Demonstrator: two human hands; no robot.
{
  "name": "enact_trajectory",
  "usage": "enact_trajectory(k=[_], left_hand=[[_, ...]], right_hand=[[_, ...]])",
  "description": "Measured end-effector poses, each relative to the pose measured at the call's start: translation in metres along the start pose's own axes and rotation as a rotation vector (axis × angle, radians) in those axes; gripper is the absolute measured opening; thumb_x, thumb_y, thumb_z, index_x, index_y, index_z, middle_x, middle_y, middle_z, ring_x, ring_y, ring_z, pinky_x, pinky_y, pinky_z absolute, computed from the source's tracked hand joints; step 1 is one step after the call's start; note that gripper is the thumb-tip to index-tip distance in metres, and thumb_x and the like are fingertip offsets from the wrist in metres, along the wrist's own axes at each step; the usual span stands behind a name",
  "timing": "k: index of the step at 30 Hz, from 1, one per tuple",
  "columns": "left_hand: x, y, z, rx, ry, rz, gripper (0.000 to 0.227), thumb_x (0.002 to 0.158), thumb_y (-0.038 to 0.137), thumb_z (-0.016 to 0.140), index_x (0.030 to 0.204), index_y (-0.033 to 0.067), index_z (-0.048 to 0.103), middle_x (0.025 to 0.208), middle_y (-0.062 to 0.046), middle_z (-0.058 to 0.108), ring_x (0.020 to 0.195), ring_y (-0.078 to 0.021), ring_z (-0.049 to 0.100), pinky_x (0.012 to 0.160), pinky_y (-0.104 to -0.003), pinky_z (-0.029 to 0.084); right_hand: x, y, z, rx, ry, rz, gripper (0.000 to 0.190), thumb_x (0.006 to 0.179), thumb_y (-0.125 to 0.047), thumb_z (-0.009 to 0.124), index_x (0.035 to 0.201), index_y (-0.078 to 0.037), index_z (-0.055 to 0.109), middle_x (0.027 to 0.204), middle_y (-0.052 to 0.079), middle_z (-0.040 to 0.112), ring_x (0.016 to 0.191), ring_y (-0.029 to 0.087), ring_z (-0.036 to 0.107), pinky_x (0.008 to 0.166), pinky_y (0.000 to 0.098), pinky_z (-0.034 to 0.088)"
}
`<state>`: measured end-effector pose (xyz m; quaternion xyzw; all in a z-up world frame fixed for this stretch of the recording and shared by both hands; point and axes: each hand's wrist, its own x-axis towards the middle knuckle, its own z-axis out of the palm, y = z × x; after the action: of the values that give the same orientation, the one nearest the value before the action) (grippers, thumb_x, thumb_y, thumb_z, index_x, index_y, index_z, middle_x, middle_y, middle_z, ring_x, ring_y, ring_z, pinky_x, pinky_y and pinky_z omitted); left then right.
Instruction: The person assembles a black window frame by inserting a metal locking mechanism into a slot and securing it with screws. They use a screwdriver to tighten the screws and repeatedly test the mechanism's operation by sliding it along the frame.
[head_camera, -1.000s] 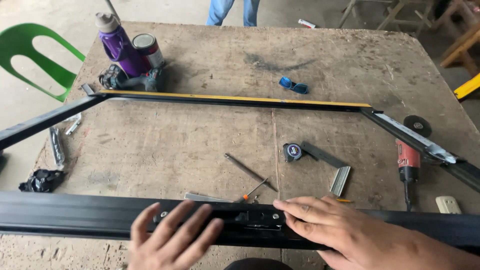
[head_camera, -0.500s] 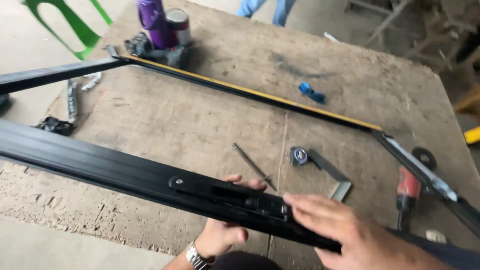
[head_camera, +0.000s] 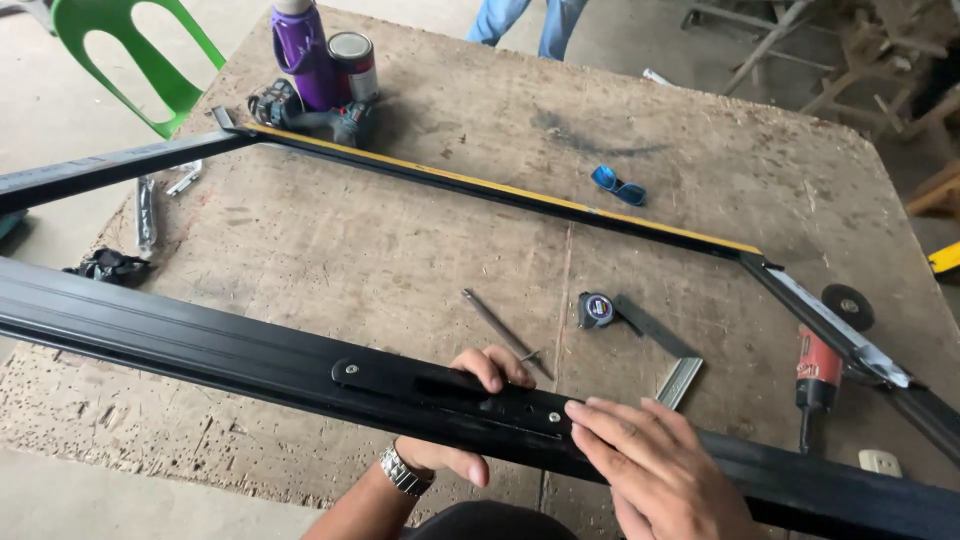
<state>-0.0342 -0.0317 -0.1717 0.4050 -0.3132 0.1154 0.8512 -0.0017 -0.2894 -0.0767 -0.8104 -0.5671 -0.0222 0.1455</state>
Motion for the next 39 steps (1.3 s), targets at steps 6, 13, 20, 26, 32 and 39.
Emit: enact_trajectory(k=[6,13,20,26,32,39], left_hand=[[-0.001,-0.004,-0.008,0.167,-0.012,0.048,0.073,0.079,0.051,0.091,0.131,0.0174,0.052,0.126,-0.005,0.056,0.122,-0.0261,0.059,0.109,-0.049,0.052],[0.003,-0.003,-0.004,0.075,-0.005,0.064,0.063,0.079,0.047,0.091,0.122,0.0198,0.053,0.113,-0.004,0.060,0.117,-0.0278,0.060,0.109,-0.050,0.050],[0.005,0.001,-0.005,0.067,-0.009,0.014,0.062,0.079,0.045,0.092,0.121,0.0214,0.053,0.112,-0.005,0.061,0.114,-0.0255,0.060,0.111,-0.048,0.048],[0.009,0.004,-0.004,0.026,-0.023,0.003,0.060,0.080,0.040,0.092,0.120,0.0204,0.052,0.112,-0.005,0.059,0.115,-0.0256,0.058,0.113,-0.050,0.046],[0.009,0.002,-0.005,0.023,-0.036,-0.001,0.058,0.081,0.039,0.091,0.118,0.0211,0.052,0.112,-0.004,0.058,0.114,-0.0237,0.057,0.115,-0.048,0.044],[0.007,0.006,-0.003,0.001,0.008,-0.050,0.056,0.079,0.042,0.093,0.111,0.0224,0.052,0.118,-0.006,0.048,0.121,-0.0268,0.056,0.108,-0.048,0.051]], right_hand=[[0.003,-0.021,0.020,-0.359,0.160,0.156,0.055,0.088,-0.009,0.048,0.142,-0.016,0.056,0.152,0.005,0.055,0.142,0.025,0.051,0.113,0.0622,0.036],[0.010,-0.038,0.023,-0.297,0.407,0.117,0.035,0.097,-0.005,0.045,0.118,-0.011,0.072,0.123,0.008,0.075,0.116,0.020,0.072,0.113,0.0557,0.039],[0.023,-0.056,0.023,-0.202,0.472,0.303,0.032,0.086,-0.017,0.067,0.118,-0.012,0.074,0.120,0.008,0.077,0.112,0.018,0.075,0.111,0.0466,0.042],[0.035,-0.062,0.027,-0.266,0.623,0.263,0.018,0.089,-0.017,0.070,0.104,-0.008,0.075,0.100,0.007,0.080,0.098,0.022,0.078,0.105,0.0469,0.046],[0.026,-0.064,0.029,-0.071,0.686,0.367,0.038,0.077,-0.021,0.089,0.110,-0.019,0.072,0.110,0.000,0.074,0.097,0.018,0.071,0.098,0.0368,0.055],[0.034,-0.067,0.024,-0.125,0.720,0.316,0.044,0.076,-0.022,0.091,0.110,-0.007,0.067,0.105,0.002,0.078,0.098,0.020,0.076,0.092,0.0368,0.060]])
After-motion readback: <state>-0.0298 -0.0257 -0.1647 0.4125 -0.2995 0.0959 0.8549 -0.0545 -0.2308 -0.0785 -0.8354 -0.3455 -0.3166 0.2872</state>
